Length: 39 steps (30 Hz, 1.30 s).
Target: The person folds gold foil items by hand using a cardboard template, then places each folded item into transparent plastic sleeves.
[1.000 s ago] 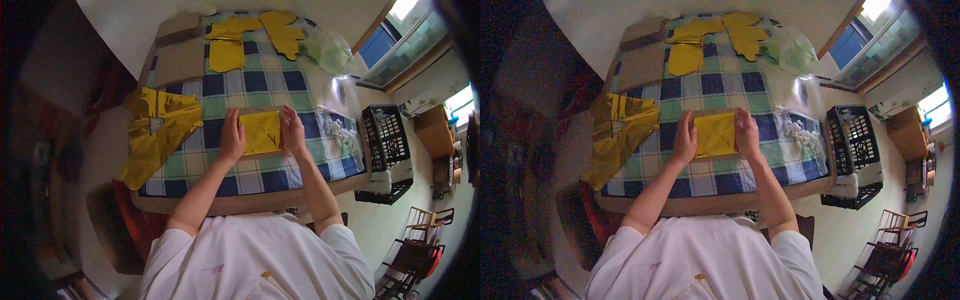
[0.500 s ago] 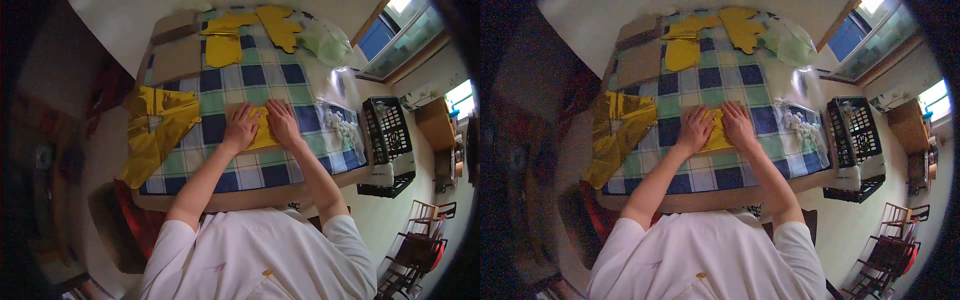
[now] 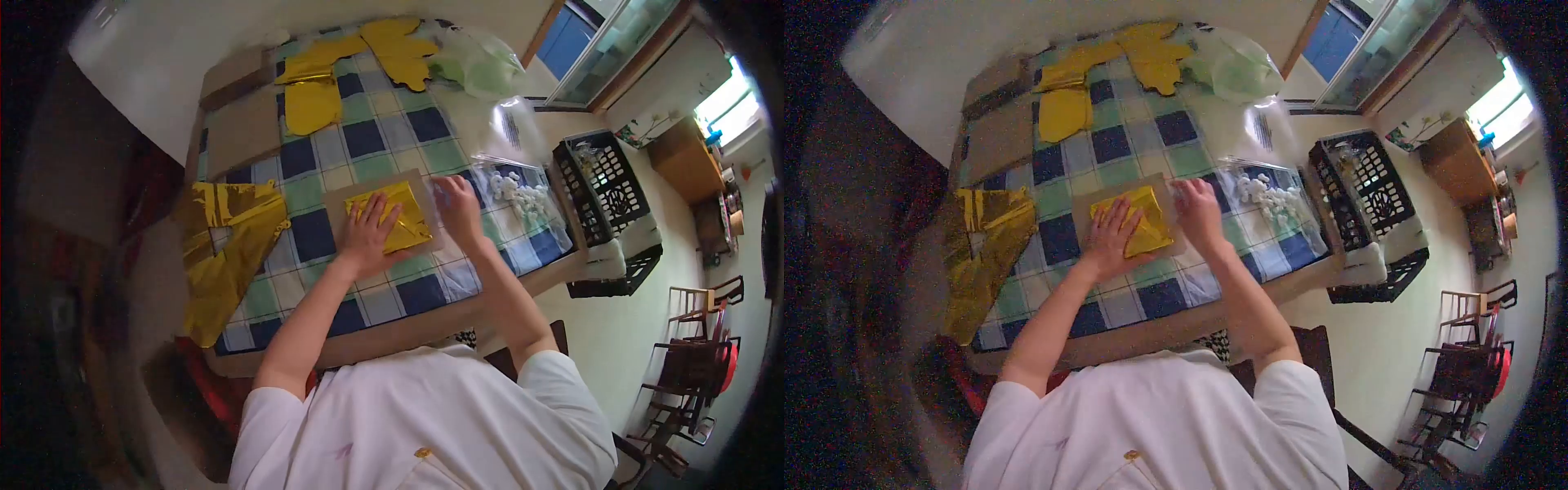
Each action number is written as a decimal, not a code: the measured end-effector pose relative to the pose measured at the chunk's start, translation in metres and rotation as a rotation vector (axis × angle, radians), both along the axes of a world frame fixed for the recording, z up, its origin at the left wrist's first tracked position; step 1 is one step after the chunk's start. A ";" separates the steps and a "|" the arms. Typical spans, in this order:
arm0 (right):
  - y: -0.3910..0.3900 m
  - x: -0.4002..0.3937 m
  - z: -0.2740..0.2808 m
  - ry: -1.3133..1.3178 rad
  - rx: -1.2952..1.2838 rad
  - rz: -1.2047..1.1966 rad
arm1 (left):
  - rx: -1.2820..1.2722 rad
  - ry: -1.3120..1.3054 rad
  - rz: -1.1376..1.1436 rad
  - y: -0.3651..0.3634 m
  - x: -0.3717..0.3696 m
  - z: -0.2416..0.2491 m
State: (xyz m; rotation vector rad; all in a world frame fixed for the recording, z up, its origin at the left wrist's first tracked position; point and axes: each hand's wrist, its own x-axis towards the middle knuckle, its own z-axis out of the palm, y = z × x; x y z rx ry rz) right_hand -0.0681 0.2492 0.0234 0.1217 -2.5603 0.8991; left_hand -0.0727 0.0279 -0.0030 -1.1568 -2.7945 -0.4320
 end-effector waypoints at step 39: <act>-0.024 -0.007 0.000 -0.371 -0.147 0.019 | 0.263 -0.073 -0.046 -0.006 0.000 0.003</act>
